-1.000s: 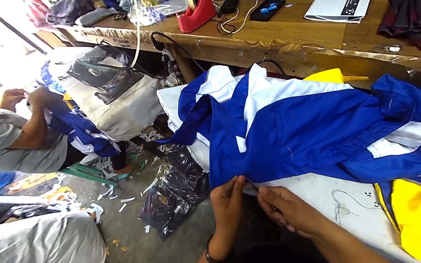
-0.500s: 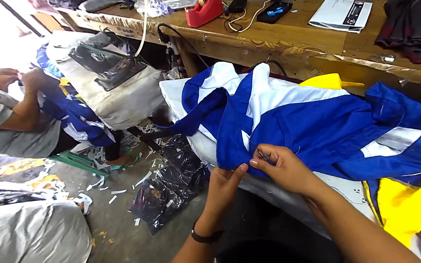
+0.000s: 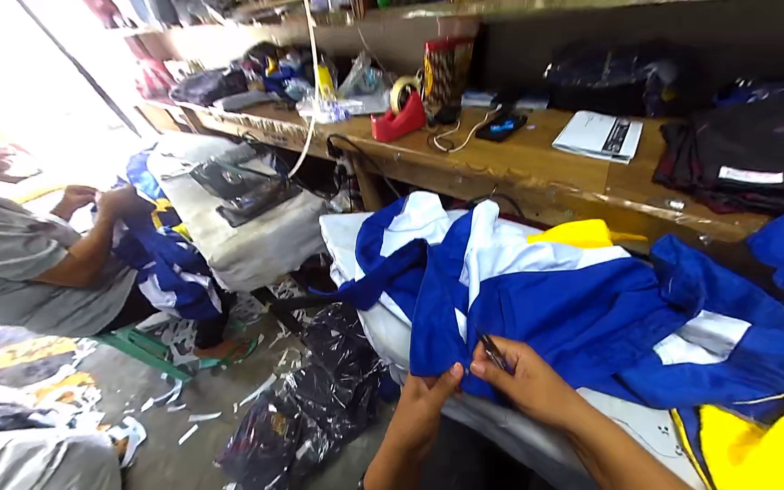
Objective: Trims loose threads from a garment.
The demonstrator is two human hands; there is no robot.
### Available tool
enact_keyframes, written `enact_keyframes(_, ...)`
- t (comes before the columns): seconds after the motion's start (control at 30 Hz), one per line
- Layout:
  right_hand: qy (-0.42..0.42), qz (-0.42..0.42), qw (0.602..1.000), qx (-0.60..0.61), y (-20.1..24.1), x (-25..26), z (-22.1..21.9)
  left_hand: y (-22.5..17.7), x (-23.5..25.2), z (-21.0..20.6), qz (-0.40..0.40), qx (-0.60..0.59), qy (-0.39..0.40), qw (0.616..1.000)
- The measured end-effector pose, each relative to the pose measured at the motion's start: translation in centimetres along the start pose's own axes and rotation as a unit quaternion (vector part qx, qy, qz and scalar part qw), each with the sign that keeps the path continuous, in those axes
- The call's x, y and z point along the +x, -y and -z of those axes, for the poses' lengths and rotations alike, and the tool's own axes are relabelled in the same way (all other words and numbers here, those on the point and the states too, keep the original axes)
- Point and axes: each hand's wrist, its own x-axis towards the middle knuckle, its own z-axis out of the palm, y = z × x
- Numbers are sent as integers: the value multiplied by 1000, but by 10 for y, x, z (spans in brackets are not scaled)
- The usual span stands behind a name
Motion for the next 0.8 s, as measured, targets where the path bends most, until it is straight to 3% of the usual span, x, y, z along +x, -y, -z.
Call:
enact_keyframes(0.17, -81, 128, 977, -149, 26, 6, 9, -14, 2, 3, -30, 73, 41, 996)
enact_keyframes(0.33, 141, 144, 915, -350, 76, 52, 16, -27, 3, 18, -79, 191, 167, 964)
enact_keyframes(0.4, 218, 116, 884, -397, 83, 72, 5, -33, 0, 22, -93, 188, 148, 967)
enact_keyframes(0.47, 222, 107, 879, -408, 81, 86, -10, -33, -4, 20, -93, 137, 55, 985)
enact_keyframes(0.57, 157, 108, 917, -350, 76, 95, -28, -27, -7, 18, -99, 107, -41, 989)
enact_keyframes(0.67, 208, 93, 909, -348, 93, 103, -35, -27, -10, 30, -130, 215, 9, 968)
enact_keyframes(0.73, 284, 83, 882, -367, 101, 116, -36, -42, -7, 44, -158, 282, 64, 944)
enact_keyframes(0.8, 346, 90, 854, -378, 106, 136, -39, -63, -6, 58, -164, 283, 59, 943)
